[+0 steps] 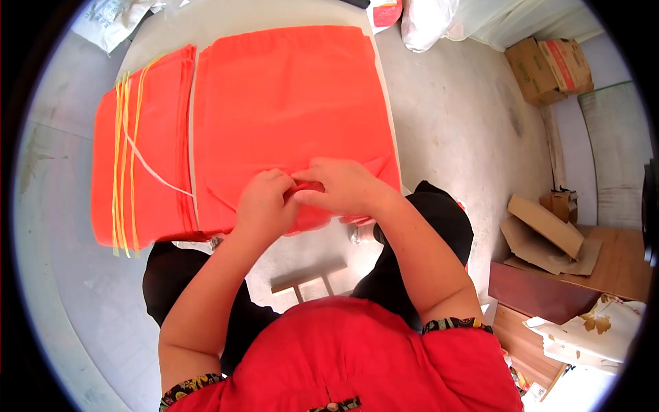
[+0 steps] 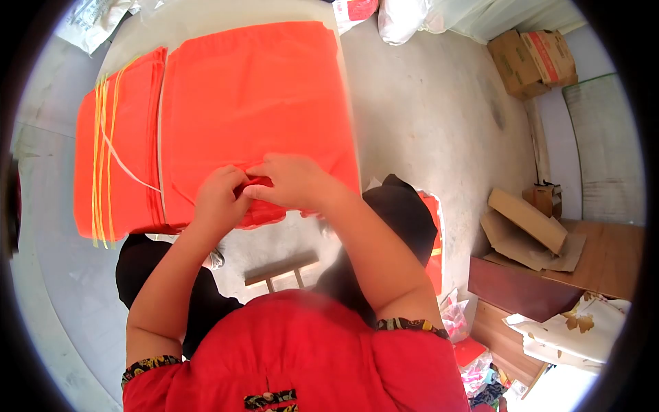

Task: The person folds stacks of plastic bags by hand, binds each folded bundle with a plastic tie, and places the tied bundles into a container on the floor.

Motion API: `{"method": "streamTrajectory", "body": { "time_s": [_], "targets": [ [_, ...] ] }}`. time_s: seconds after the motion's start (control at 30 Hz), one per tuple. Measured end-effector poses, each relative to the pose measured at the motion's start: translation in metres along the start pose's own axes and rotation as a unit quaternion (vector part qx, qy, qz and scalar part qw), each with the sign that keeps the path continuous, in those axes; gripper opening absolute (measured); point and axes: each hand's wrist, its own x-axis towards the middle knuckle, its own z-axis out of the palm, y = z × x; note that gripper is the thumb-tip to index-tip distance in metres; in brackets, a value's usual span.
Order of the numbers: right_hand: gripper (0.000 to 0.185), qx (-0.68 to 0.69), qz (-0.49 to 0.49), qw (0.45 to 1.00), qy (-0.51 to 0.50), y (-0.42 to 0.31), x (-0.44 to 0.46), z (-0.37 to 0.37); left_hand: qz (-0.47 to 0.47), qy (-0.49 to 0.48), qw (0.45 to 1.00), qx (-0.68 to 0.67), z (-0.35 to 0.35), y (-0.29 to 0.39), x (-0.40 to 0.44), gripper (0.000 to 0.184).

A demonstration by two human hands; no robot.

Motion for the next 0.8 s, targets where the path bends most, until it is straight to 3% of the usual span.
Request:
{"method": "streamTrajectory", "body": {
  "time_s": [0.43, 0.53, 0.63, 0.8],
  "targets": [
    [0.023, -0.029, -0.040, 0.995, 0.088, 0.017, 0.011, 0.024, -0.039, 0.015, 0.999, 0.018, 0.004, 0.004, 0.000, 0.012],
    [0.022, -0.019, -0.032, 0.994, 0.098, 0.018, 0.015, 0.028, -0.002, 0.050, 0.998, 0.043, 0.001, 0.010, -0.001, 0.012],
    [0.021, 0.001, 0.001, 0.996, 0.095, 0.011, 0.014, 0.027, 0.115, 0.052, 0.987, 0.097, -0.001, -0.001, -0.001, 0.011],
    [0.018, 0.011, 0.011, 0.992, 0.124, 0.008, 0.015, 0.028, 0.125, 0.016, 0.987, 0.099, -0.002, -0.007, -0.003, 0.012]
  ]
}}
